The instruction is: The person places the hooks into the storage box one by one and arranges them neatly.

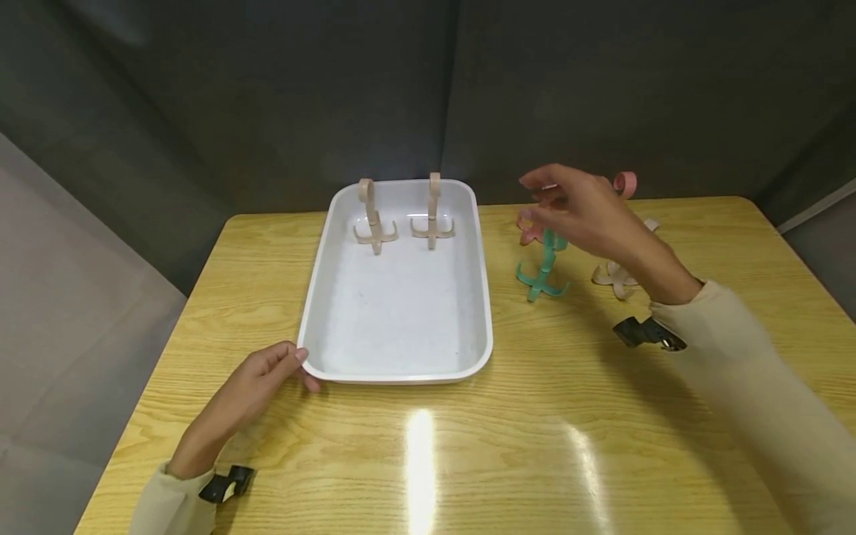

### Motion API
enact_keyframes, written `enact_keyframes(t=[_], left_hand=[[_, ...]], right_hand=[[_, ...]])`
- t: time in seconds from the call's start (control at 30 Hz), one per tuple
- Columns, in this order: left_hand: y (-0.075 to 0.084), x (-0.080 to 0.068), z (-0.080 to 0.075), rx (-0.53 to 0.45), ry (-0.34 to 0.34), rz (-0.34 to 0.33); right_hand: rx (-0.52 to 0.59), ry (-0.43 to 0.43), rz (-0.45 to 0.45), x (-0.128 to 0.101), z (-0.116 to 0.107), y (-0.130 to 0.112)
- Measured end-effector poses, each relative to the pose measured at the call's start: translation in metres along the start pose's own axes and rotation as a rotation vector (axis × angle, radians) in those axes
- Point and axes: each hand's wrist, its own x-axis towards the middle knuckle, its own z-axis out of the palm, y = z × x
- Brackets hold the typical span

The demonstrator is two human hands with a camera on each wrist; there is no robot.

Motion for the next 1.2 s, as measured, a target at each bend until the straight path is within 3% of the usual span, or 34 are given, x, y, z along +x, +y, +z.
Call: enact_keyframes(t=[1.2], left_hand=[[0.0,-0.001,-0.003,0.002,0.012,0.01]], right_hand=[[-0.015,-0.106,0.034,-0.02,-0.005,0.033]])
